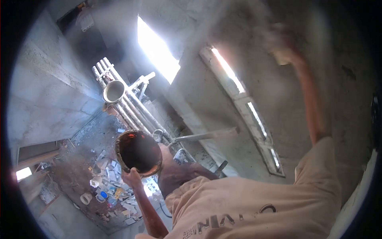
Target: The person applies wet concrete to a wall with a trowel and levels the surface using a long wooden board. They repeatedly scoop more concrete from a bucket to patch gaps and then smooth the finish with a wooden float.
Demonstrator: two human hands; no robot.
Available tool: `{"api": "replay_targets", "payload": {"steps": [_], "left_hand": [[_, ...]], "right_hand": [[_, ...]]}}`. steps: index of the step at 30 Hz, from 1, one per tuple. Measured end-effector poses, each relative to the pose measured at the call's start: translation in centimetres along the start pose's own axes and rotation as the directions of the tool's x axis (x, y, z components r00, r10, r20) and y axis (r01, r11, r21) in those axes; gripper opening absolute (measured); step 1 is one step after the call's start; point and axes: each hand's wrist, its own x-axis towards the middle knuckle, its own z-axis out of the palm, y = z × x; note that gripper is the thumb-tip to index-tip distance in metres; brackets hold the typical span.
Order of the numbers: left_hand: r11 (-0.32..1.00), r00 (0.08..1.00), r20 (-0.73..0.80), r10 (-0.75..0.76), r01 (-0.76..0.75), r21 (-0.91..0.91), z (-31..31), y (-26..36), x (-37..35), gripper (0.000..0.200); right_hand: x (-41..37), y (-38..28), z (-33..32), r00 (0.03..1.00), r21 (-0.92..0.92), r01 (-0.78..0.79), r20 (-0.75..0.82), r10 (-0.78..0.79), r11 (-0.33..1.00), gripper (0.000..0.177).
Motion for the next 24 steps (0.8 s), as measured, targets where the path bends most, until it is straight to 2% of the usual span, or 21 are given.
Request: {"api": "replay_targets", "payload": {"steps": [1, 2, 3, 4, 5, 6, 7, 8, 9, 10, 11, 12, 13, 14, 15, 18, 19, 20, 21, 24], "left_hand": [[0.997, 0.998, -0.025, -0.056, 0.054, -0.059, 0.2, 2.2, -0.6, 0.045], [0.997, 0.999, -0.025, -0.042, 0.040, -0.067, 0.5, 2.0, -0.7, 0.043], [0.997, 1.000, -0.012, -0.017, 0.016, -0.071, 1.0, 1.4, -0.4, 0.040], [0.997, 1.000, -0.007, 0.012, -0.013, -0.077, 1.5, 1.5, 0.0, 0.038], [0.994, 0.996, -0.001, 0.091, -0.091, 0.060, 1.7, 2.5, -0.3, 0.035], [0.994, 0.993, 0.055, 0.106, -0.104, -0.041, 2.5, 4.1, -0.8, 0.029], [0.984, 0.987, 0.110, 0.121, -0.105, -0.142, 3.2, 5.8, -1.4, 0.024], [0.980, 0.975, 0.112, 0.191, -0.184, -0.072, 3.9, 2.6, -0.3, 0.021], [0.996, 0.991, 0.105, 0.079, -0.084, 0.040, 4.5, 2.9, -0.3, 0.020], [1.000, 0.978, 0.207, 0.023, -0.022, -0.005, 5.0, 3.7, -0.5, 0.027], [0.998, 0.981, 0.183, 0.064, -0.065, 0.001, 6.1, 4.5, -1.0, 0.032], [0.993, 0.976, 0.186, 0.112, -0.114, 0.001, 7.1, 6.1, -2.0, 0.037], [0.987, 0.969, 0.188, 0.160, -0.162, 0.000, 8.2, 7.7, -3.0, 0.042], [0.977, 0.954, 0.215, 0.208, -0.212, -0.007, 8.8, 10.2, -4.3, 0.046], [0.984, 0.954, 0.246, 0.173, -0.180, 0.008, 9.1, 12.3, -5.7, 0.047], [0.993, 0.945, 0.307, 0.109, -0.117, 0.009, 10.5, 15.5, -8.3, 0.047], [0.994, 0.944, 0.310, 0.111, -0.112, -0.013, 10.9, 15.5, -8.6, 0.047], [0.994, 0.942, 0.316, 0.109, -0.103, -0.035, 11.2, 15.4, -8.6, 0.046], [0.989, 0.941, 0.303, 0.151, -0.144, -0.043, 11.4, 15.1, -8.6, 0.045], [0.993, 0.940, 0.323, 0.114, -0.093, -0.078, 12.0, 14.1, -8.1, 0.042]], "right_hand": [[0.2, 0.6, -1.8, 0.993, -0.012, 0.102, -0.057, -0.102, 0.995, 0.037], [-0.1, -2.2, -3.0, 0.973, -0.036, 0.200, -0.113, -0.203, 0.979, 0.038], [-2.5, -4.9, -5.5, 0.997, 0.015, -0.056, -0.045, 0.057, 0.998, 0.039], [-3.7, -4.5, -4.6, 0.993, -0.080, -0.118, -0.022, 0.116, 0.990, 0.038], [-4.9, -4.2, -3.7, 0.984, -0.176, -0.173, 0.001, 0.176, 0.969, 0.037], [-5.4, 2.1, 1.5, 1.000, -0.386, -0.018, 0.014, 0.025, 0.922, 0.034], [-7.1, 2.5, 5.2, 0.975, -0.209, 0.064, 0.220, -0.016, 0.976, 0.032], [-8.8, 2.9, 8.9, 0.907, -0.008, 0.067, 0.416, -0.057, 0.998, 0.029], [-12.4, -0.7, 12.5, 0.854, 0.138, 0.129, 0.488, -0.180, 0.982, 0.029], [-15.9, -4.2, 16.0, 0.781, 0.290, 0.159, 0.548, -0.299, 0.944, 0.029], [-18.8, -5.9, 19.6, 0.780, 0.105, 0.333, 0.528, -0.336, 0.937, 0.030], [-21.6, -7.5, 23.3, 0.778, -0.093, 0.479, 0.506, -0.372, 0.873, 0.031], [-23.5, -8.1, 26.1, 0.764, -0.214, 0.467, 0.586, -0.270, 0.858, 0.033], [-25.6, -7.4, 29.6, 0.829, -0.202, 0.516, 0.362, -0.426, 0.833, 0.029], [-27.5, -6.7, 32.7, 0.828, -0.210, 0.559, 0.105, -0.550, 0.802, 0.025], [-30.8, -7.3, 36.9, 0.927, 0.036, 0.360, 0.098, -0.362, 0.932, 0.027], [-30.1, -8.1, 35.4, 0.946, 0.095, 0.176, 0.260, -0.195, 0.980, 0.029], [-29.3, -8.7, 33.4, 0.905, 0.117, -0.022, 0.425, -0.030, 0.993, 0.031], [-29.1, -9.1, 31.7, 0.803, 0.099, -0.223, 0.583, 0.125, 0.970, 0.033], [-31.4, -7.4, 30.5, 0.826, 0.111, -0.317, 0.520, 0.216, 0.942, 0.039]]}}
